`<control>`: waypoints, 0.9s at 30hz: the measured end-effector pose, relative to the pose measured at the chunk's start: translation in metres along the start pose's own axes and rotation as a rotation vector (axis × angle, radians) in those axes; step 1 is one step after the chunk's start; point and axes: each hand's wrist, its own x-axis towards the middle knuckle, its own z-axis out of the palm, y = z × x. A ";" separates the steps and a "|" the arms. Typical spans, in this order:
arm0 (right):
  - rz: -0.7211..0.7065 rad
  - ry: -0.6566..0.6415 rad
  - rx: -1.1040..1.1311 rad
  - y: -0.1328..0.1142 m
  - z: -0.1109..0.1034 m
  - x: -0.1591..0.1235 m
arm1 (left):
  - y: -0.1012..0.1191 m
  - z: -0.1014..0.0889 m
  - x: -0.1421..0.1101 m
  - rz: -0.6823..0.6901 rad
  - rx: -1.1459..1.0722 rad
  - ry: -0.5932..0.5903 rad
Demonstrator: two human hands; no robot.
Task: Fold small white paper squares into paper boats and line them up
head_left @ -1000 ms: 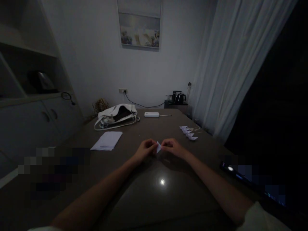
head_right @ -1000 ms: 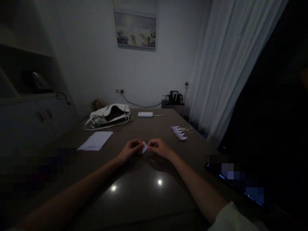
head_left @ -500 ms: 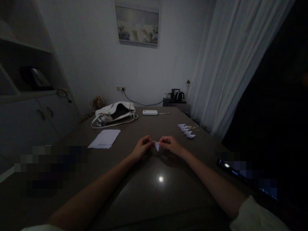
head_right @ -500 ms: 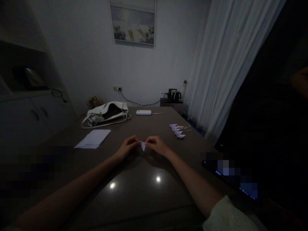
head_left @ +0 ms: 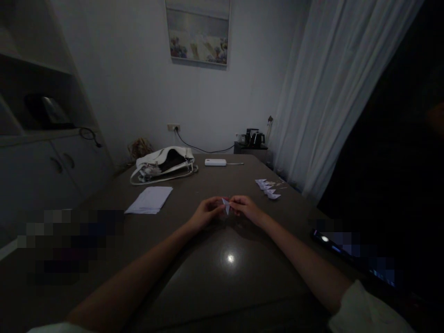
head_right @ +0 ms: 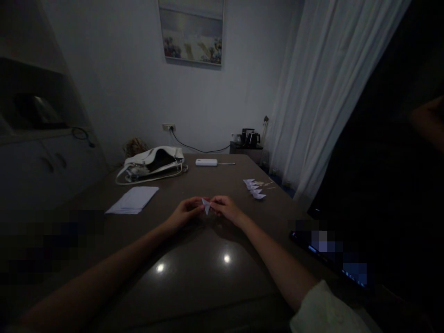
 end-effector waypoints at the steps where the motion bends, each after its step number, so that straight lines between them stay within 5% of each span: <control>1: 0.003 -0.002 -0.001 -0.001 0.000 0.000 | 0.000 0.000 0.000 -0.007 0.003 -0.010; 15: -0.054 0.155 -0.094 0.008 0.000 0.004 | -0.004 0.000 0.001 0.001 0.126 0.022; 27: -0.098 0.158 -0.163 0.009 0.002 0.001 | -0.010 -0.001 0.002 0.057 0.283 0.031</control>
